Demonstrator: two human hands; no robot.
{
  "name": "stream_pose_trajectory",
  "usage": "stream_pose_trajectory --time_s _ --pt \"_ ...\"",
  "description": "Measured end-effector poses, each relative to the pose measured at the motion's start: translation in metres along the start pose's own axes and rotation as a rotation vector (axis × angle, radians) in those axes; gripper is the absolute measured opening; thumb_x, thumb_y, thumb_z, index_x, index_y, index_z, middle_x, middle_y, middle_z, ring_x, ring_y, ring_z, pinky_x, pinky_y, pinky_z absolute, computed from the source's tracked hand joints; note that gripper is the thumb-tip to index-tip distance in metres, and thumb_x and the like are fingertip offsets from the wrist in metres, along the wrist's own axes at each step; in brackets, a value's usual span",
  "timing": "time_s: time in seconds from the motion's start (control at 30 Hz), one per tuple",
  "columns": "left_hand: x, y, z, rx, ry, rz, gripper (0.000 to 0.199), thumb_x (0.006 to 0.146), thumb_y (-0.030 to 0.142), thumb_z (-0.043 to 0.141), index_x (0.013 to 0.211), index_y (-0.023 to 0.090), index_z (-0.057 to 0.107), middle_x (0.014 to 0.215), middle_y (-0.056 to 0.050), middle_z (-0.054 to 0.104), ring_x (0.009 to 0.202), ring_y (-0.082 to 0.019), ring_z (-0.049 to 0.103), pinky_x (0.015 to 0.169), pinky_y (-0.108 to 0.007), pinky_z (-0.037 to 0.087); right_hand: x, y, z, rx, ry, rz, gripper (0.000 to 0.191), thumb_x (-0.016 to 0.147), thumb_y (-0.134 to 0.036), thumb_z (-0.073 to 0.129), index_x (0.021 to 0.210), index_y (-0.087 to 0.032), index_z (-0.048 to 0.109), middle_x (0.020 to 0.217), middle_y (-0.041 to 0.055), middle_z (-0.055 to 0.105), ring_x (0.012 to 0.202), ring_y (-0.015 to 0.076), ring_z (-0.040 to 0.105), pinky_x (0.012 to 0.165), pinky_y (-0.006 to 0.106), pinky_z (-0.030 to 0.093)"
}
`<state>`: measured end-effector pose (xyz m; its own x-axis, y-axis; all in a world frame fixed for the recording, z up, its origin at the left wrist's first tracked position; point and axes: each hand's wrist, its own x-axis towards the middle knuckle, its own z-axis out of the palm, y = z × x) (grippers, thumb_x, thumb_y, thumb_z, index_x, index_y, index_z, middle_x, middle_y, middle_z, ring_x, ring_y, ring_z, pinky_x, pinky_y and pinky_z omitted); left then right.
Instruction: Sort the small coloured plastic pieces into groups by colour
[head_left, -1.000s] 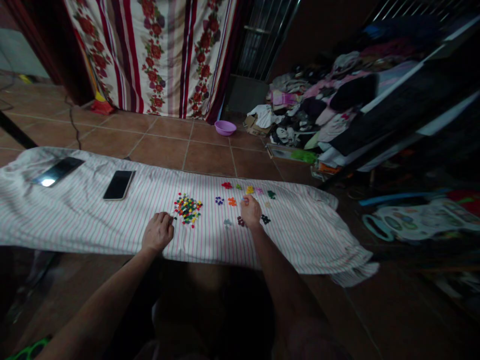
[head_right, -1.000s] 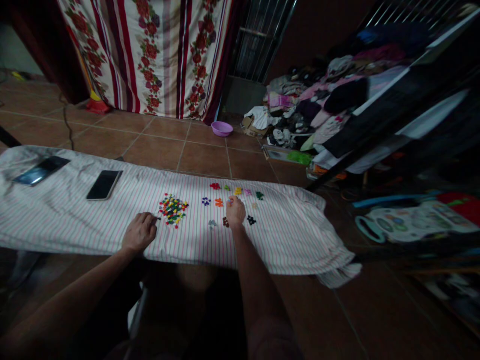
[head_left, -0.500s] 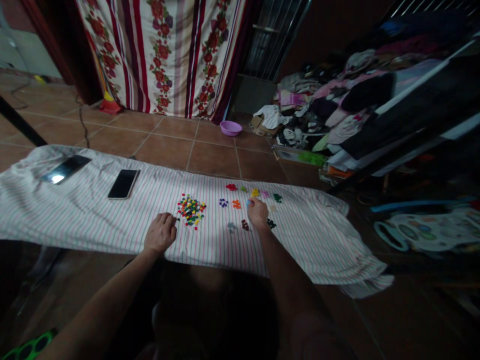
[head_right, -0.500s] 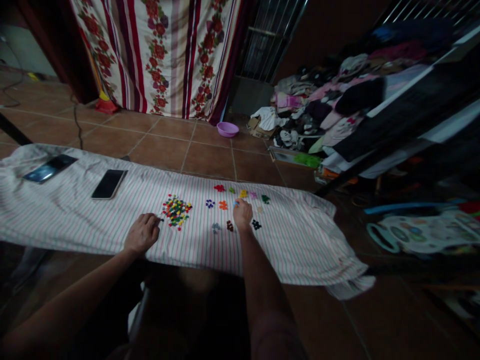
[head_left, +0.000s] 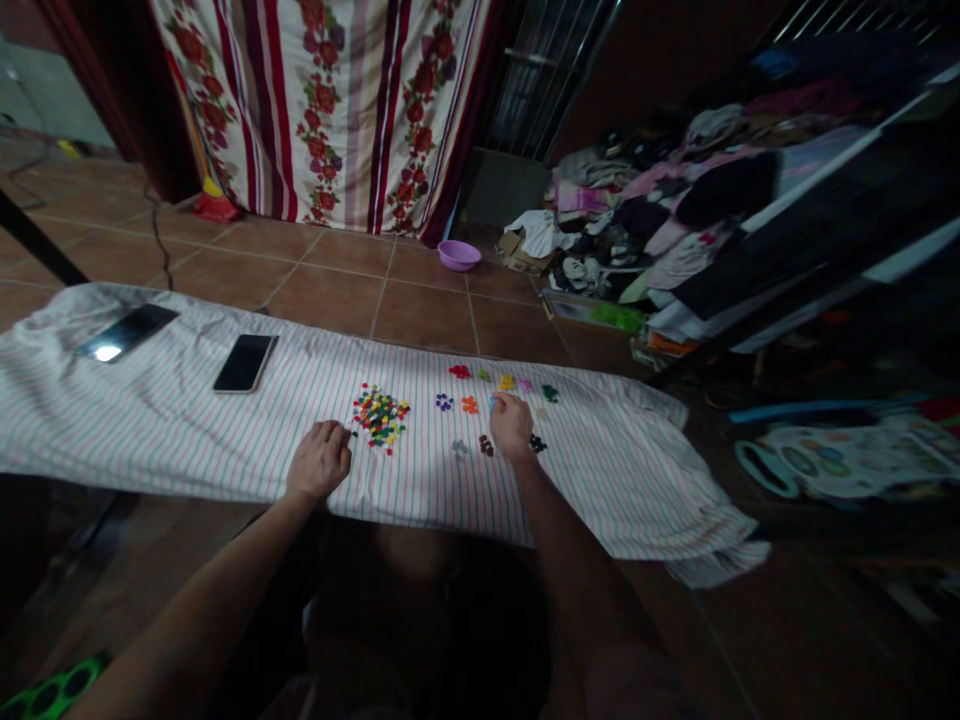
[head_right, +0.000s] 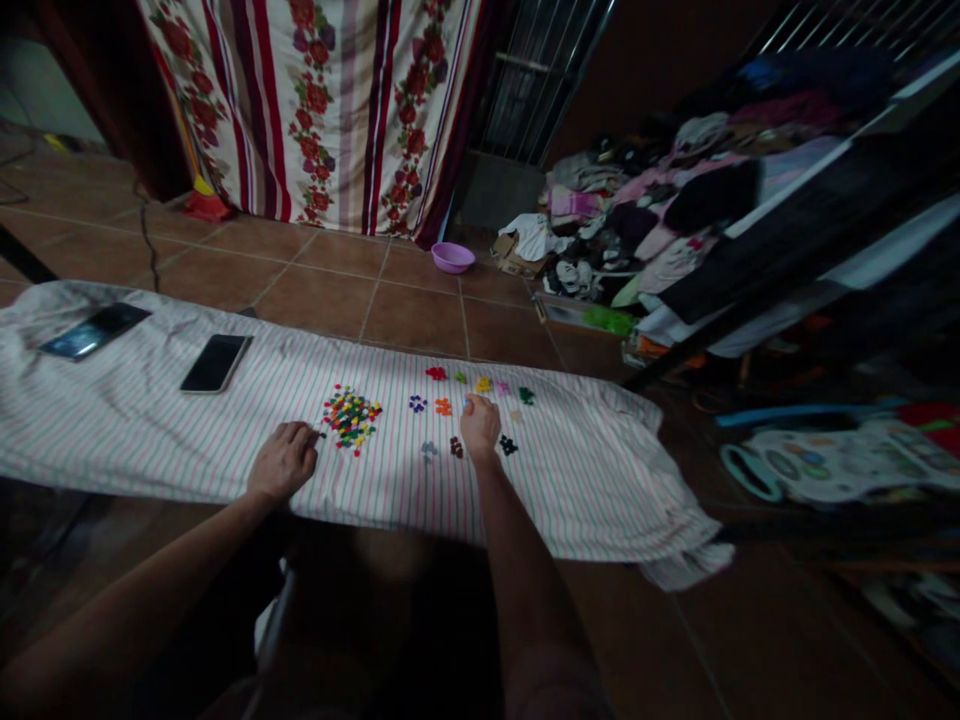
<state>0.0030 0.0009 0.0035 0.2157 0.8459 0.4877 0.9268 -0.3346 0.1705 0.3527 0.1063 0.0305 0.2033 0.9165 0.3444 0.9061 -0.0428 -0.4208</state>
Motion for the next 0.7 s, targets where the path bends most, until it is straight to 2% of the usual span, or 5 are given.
stream_pose_trajectory --time_s 0.17,0.27,0.37,0.53,0.7 --pt "0.0 0.0 0.0 0.012 -0.005 -0.002 0.016 0.08 0.015 0.046 0.091 0.017 0.059 0.09 -0.009 0.059 0.089 -0.023 0.051 0.083 -0.039 0.047 -0.026 -0.043 0.012 0.236 0.022 -0.195 0.032 0.085 -0.018 0.041 0.097 -0.017 0.071 0.096 0.0093 0.07 0.094 0.022 0.059 0.091 0.035 0.044" --pt "0.001 0.001 -0.001 0.016 -0.011 -0.012 0.016 0.08 0.015 0.047 0.09 0.017 0.058 0.091 -0.01 0.059 0.089 -0.024 0.051 0.083 -0.038 0.046 -0.052 -0.073 0.023 0.371 -0.033 -0.273 0.031 0.086 -0.018 0.041 0.098 -0.018 0.07 0.095 0.0081 0.068 0.093 0.02 0.06 0.089 0.033 0.047" --pt "0.001 0.001 -0.002 0.017 -0.015 -0.022 0.015 0.08 0.016 0.046 0.09 0.017 0.058 0.09 -0.009 0.058 0.088 -0.024 0.05 0.082 -0.039 0.046 -0.082 -0.094 0.032 0.451 -0.11 -0.283 0.03 0.085 -0.016 0.043 0.098 -0.02 0.07 0.094 0.007 0.066 0.088 0.0176 0.062 0.083 0.029 0.05" --pt "0.0 0.0 -0.001 0.0 -0.003 -0.015 0.016 0.08 0.015 0.046 0.091 0.017 0.059 0.09 -0.009 0.058 0.088 -0.023 0.05 0.082 -0.039 0.045 -0.12 -0.106 0.04 0.436 -0.23 -0.244 0.025 0.085 -0.017 0.048 0.098 -0.021 0.069 0.095 0.0056 0.064 0.087 0.0164 0.062 0.081 0.027 0.05" --pt "0.0 -0.001 -0.001 0.013 -0.018 -0.008 0.016 0.081 0.016 0.046 0.09 0.016 0.058 0.09 -0.01 0.058 0.087 -0.024 0.049 0.083 -0.039 0.045 -0.132 -0.111 0.043 0.386 -0.27 -0.236 0.023 0.086 -0.019 0.051 0.1 -0.022 0.069 0.096 0.0037 0.064 0.087 0.015 0.062 0.079 0.024 0.048"
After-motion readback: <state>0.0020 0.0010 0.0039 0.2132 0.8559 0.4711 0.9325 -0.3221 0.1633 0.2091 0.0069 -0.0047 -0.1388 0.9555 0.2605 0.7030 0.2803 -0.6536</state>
